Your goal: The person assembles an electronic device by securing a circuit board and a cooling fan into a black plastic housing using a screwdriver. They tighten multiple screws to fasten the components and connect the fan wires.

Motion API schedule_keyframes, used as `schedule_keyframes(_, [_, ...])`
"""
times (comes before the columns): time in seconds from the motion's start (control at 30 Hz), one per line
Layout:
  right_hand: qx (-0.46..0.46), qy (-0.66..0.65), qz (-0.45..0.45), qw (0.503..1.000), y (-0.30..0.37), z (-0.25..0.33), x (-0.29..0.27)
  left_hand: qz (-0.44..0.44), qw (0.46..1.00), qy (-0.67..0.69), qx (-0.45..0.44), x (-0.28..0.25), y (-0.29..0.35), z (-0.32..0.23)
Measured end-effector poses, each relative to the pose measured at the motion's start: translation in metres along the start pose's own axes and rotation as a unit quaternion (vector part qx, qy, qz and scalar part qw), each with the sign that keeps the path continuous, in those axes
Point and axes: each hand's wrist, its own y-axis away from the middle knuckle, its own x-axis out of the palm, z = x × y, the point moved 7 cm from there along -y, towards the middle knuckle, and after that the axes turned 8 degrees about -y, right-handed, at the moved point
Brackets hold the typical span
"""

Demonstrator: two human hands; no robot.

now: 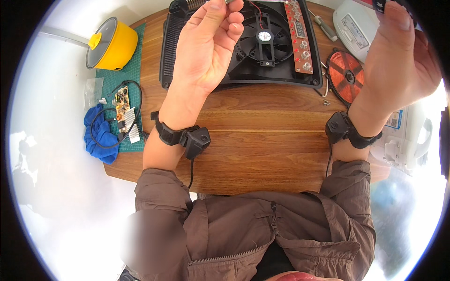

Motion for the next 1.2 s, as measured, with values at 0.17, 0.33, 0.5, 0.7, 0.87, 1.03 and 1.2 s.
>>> schedule_keyframes(0.17, [0.01, -0.011, 0.006, 1.0, -0.002, -0.004, 0.0, -0.009, 0.991, -0.133, 0.029, -0.007, 0.0, -0.003])
schedule_keyframes(0.33, [0.03, -0.038, 0.021, 0.999, -0.003, -0.011, 0.007, 0.025, 0.881, -0.456, 0.125, 0.013, -0.006, -0.033])
schedule_keyframes(0.5, [0.039, -0.056, 0.031, 0.997, -0.011, -0.017, 0.01, 0.085, 0.75, -0.63, 0.183, 0.056, -0.025, -0.036])
schedule_keyframes(0.7, [0.062, -0.064, 0.053, 0.995, -0.027, -0.03, 0.02, 0.195, 0.624, -0.741, 0.157, 0.073, -0.076, -0.007])
schedule_keyframes(0.87, [0.139, -0.017, 0.065, 0.988, -0.016, -0.061, 0.037, 0.208, 0.577, -0.78, 0.126, 0.048, -0.1, 0.019])
schedule_keyframes(1.03, [0.079, 0.021, 0.077, 0.994, -0.01, -0.076, 0.047, 0.227, 0.607, -0.757, 0.086, 0.039, -0.104, 0.024])
schedule_keyframes(1.2, [0.088, -0.015, 0.083, 0.992, -0.008, -0.079, 0.049, 0.221, 0.615, -0.75, 0.101, 0.039, -0.104, 0.025])
